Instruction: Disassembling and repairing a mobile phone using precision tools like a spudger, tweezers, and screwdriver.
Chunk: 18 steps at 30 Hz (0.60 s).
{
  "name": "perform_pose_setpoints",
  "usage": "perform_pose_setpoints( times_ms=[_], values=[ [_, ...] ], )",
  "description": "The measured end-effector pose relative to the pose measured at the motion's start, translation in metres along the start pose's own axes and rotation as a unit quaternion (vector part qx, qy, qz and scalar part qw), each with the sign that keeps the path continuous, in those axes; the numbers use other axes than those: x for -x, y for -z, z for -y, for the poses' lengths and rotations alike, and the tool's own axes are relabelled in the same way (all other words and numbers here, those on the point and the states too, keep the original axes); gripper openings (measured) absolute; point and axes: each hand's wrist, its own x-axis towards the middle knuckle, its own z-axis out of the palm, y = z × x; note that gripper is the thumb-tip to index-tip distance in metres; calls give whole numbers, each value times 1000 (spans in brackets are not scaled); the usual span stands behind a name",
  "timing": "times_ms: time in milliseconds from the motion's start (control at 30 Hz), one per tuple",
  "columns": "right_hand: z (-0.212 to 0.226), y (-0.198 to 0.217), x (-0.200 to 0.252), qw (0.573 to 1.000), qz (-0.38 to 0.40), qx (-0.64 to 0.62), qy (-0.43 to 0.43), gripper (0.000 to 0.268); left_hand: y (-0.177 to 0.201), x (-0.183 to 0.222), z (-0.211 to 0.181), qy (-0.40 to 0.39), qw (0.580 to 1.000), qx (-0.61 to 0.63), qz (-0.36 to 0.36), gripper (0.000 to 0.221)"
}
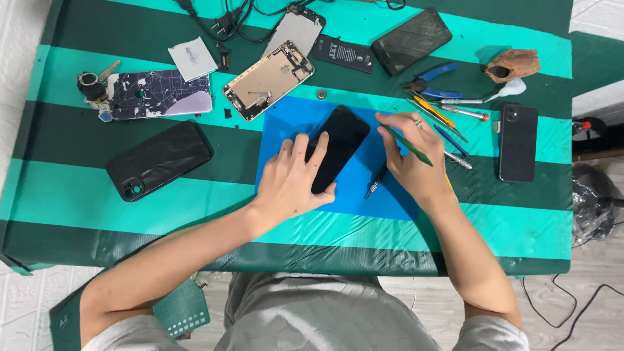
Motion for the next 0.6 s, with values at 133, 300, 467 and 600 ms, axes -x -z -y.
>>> perform_pose_setpoints(
  times_ms=[133,300,467,600],
  values=[
    [-2,2,-2,1000,10,7,-17,20,-1,1,-6,-12,1000,12,-3,87],
    [-4,2,1,999,10,14,-32,20,0,4,-11,-37,998,-41,-30,73],
    [-10,2,4,999,-5,29,-26,19,1,-3,-21,-67,988,-117,-81,66],
    [-16,7,1,999,-13,24,-26,18,-8,-16,-27,-58,986,-137,-82,72]
  ],
)
